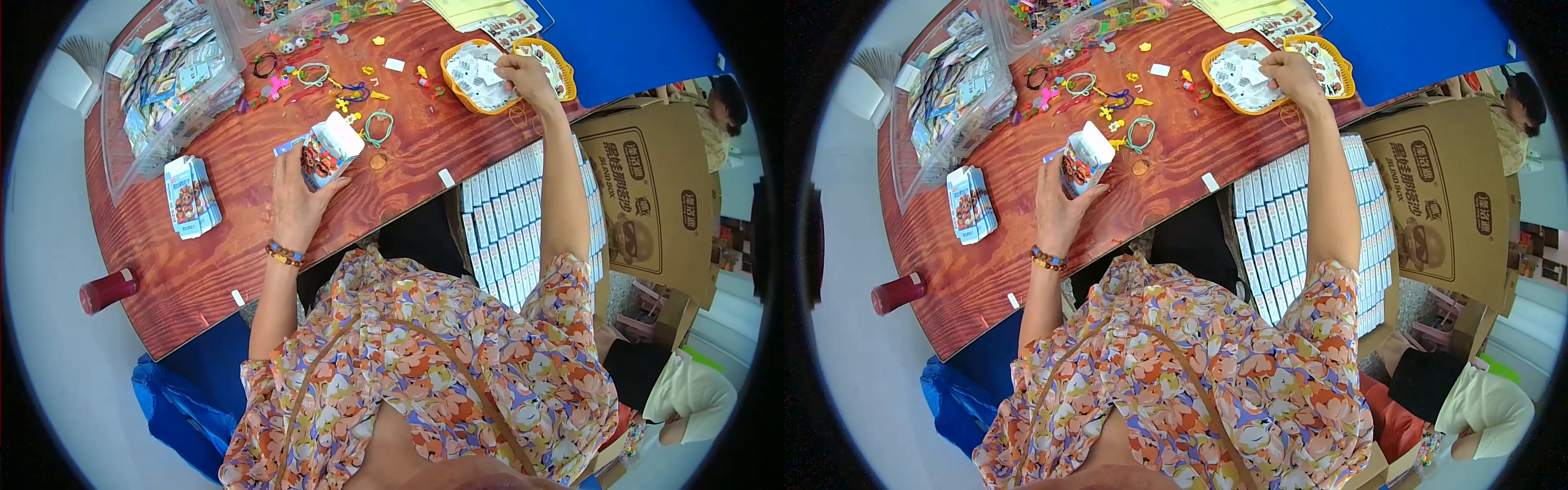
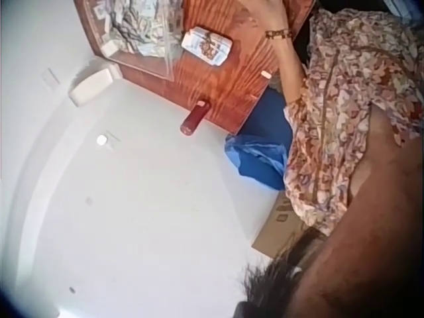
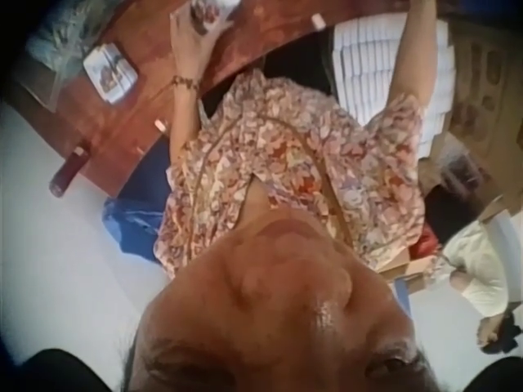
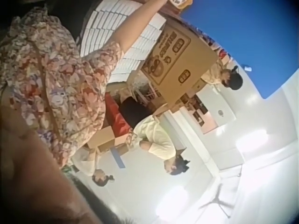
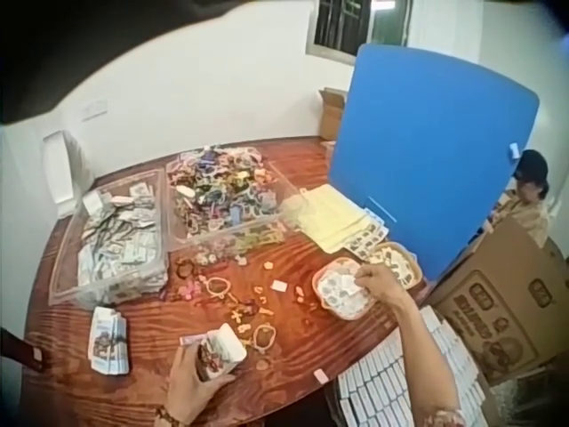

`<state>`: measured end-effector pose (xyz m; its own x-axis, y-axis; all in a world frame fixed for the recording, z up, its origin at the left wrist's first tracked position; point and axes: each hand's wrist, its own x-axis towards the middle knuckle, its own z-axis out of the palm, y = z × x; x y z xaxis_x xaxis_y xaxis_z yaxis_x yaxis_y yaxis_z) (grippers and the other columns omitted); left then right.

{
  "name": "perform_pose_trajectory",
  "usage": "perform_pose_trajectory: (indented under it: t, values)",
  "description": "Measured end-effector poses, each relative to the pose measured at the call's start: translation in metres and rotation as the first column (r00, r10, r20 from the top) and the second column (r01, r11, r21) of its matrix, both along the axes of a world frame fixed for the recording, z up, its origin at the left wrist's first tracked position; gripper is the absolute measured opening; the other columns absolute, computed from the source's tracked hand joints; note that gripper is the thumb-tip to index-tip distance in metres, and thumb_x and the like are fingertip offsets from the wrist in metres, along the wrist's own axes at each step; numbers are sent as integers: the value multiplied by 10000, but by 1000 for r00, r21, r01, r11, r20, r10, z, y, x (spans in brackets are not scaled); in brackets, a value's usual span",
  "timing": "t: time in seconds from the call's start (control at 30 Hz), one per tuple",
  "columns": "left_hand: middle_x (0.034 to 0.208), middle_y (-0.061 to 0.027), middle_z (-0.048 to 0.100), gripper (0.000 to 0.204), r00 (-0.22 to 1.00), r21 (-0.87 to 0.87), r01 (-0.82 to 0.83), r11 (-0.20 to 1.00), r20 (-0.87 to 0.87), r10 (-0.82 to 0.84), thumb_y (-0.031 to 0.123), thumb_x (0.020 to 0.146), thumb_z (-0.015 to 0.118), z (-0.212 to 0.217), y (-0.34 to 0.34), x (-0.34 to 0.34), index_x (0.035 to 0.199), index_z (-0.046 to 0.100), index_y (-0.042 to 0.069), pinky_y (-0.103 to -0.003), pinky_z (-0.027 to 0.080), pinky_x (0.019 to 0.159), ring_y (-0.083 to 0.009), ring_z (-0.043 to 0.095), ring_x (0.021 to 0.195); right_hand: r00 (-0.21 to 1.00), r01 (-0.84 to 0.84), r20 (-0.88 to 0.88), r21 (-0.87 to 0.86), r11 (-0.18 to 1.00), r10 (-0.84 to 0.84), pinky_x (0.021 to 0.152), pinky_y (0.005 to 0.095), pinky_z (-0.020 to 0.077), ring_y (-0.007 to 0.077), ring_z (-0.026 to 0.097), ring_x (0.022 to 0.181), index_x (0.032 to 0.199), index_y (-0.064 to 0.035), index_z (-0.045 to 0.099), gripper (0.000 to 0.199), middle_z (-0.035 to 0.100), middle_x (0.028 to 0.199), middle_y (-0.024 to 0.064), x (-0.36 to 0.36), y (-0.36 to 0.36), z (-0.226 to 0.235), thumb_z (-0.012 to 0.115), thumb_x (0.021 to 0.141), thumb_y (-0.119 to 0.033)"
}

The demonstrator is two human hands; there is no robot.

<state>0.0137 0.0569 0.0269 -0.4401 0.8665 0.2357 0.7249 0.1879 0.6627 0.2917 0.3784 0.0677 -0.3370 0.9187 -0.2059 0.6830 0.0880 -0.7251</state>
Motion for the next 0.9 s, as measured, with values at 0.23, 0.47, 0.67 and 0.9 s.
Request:
perform_pose_trajectory:
  t: [0.23, 0.47, 0.67, 0.9]
  values:
    - [1167, -200, 540, 841, 999, -8, 36, 999, -8, -36, 346, 666, 884, -4, 1, 4, 1304, 482, -27, -446, 475, 926, -374, 540, 1099, 991, -58, -123, 9, 998, 59, 504, 207, 369, 36, 539, 584, 897, -92, 658, 169, 594, 684, -31, 2, -4, -10, 666, 929, -257]
    - [1154, -198, 545, 840, 999, -10, 25, 1000, -27, -25, 343, 660, 884, -1, -1, 6, 1302, 485, -23, -444, 478, 913, -375, 548, 1080, 999, -45, 20, 153, 987, 43, 565, 243, 411, 60, 559, 631, 843, -70, 627, 221, 588, 705, -2, -3, -10, -11, 649, 934, -270]
    - [1121, -195, 546, 808, 998, 91, 32, 995, -58, -27, 273, 630, 897, 0, 8, 14, 1266, 496, -22, -442, 491, 869, -380, 562, 1029, 950, -117, -261, 222, 968, 174, 664, 251, 458, 95, 597, 715, 871, -18, 661, 205, 635, 804, 14, -41, -75, 21, 638, 933, -212]
    - [1101, -194, 537, 817, 998, 89, 2, 996, -69, 4, 222, 608, 909, 5, 6, 14, 1267, 492, -21, -439, 493, 866, -375, 561, 1026, 861, -328, -228, 437, 838, 456, 897, 342, 447, 192, 612, 1005, 833, -62, 697, 115, 662, 1112, 84, -124, -174, -2, 702, 865, -171]
